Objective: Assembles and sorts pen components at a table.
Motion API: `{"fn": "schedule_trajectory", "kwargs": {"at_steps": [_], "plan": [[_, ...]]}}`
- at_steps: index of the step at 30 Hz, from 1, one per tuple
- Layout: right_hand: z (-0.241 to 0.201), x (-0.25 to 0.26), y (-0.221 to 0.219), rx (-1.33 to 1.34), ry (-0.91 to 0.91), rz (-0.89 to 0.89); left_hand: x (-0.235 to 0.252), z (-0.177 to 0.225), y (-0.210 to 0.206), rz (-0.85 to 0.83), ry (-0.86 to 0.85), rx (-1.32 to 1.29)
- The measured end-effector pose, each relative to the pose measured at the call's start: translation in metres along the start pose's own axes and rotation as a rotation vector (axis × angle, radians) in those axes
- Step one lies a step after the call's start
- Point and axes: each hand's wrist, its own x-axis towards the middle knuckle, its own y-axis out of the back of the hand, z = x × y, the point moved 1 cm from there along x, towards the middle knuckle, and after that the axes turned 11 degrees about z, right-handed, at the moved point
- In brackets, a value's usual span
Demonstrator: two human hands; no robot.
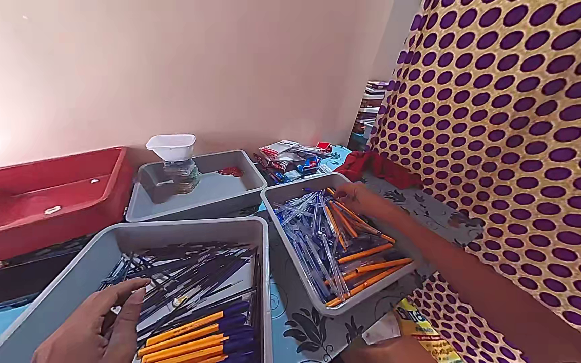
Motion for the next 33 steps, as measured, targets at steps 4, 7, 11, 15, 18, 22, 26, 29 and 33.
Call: {"fn": "schedule_trajectory", "kwargs": {"at_steps": [4, 7, 11, 15, 18, 22, 26, 29, 33], "plan": [[0.0, 0.013, -0.018, -0.231, -0.153, -0.116, 0.001, -0.001, -0.002, -0.015, -0.011, 0.015], [0.006, 0.019, -0.024, -0.206, -0.113, -0.15, 0.0, -0.001, -0.003, -0.027, -0.016, 0.031], [0.016, 0.019, -0.023, -0.091, -0.158, -0.057, -0.002, 0.005, -0.006, -0.021, -0.058, 0.059], [-0.003, 0.015, -0.018, -0.251, -0.161, -0.189, -0.003, 0.007, -0.008, -0.023, -0.129, 0.084], [-0.005, 0.012, -0.009, -0.177, -0.162, -0.039, -0.006, 0.007, -0.011, 0.032, -0.189, 0.093], [-0.037, -0.029, 0.032, 0.269, 0.032, 0.563, -0.006, 0.01, -0.012, 0.042, -0.202, 0.115], [-0.091, -0.092, 0.051, 0.656, 0.16, 0.785, -0.005, 0.015, -0.011, 0.046, -0.168, 0.072], [-0.134, -0.15, 0.02, 0.623, 0.349, 0.641, -0.009, 0.03, -0.003, 0.177, -0.069, -0.263], [-0.191, -0.213, -0.03, 0.719, 0.535, 0.32, -0.024, 0.075, 0.011, 0.222, 0.115, -0.958]]}}
